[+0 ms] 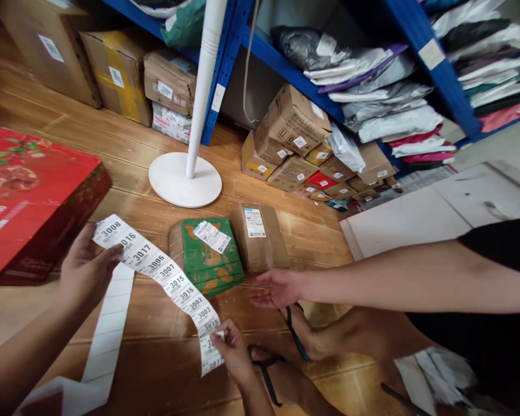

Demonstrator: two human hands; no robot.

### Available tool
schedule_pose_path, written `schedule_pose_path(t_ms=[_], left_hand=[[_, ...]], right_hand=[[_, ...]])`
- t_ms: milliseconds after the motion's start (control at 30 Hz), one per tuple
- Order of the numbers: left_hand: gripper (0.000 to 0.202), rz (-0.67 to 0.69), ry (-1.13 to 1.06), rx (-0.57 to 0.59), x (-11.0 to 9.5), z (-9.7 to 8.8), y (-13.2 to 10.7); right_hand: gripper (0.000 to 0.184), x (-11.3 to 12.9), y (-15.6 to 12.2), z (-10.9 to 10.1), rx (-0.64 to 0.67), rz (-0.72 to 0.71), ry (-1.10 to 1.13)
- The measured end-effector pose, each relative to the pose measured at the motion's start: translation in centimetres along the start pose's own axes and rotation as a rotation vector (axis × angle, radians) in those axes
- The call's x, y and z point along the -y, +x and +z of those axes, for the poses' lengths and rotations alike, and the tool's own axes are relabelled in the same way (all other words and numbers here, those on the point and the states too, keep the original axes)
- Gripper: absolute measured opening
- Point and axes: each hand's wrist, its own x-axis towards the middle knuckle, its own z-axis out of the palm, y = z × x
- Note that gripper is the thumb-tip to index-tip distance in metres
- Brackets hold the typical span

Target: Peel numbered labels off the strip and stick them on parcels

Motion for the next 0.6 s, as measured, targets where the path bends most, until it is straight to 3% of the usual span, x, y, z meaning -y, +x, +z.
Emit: schedule_pose_path(t_ms=[167,433,600], left_hand=[[0.082,-0.025,-0.087,-0.032,-0.1,-0.1,0.4],[0.084,0.016,-0.096,-0.036,-0.3,-0.3,1.0],[0.082,0.031,-0.105,-0.037,-0.4,-0.8,1.7]], right_hand=[[0.05,0.4,-0.2,-0.1,0.005,-0.012,-0.03],[0.045,1.7,-1.5,0.8,0.037,-0.01,-0.01],[0.053,2.4,-2.2,1.4,0.06,0.004,-0.047]])
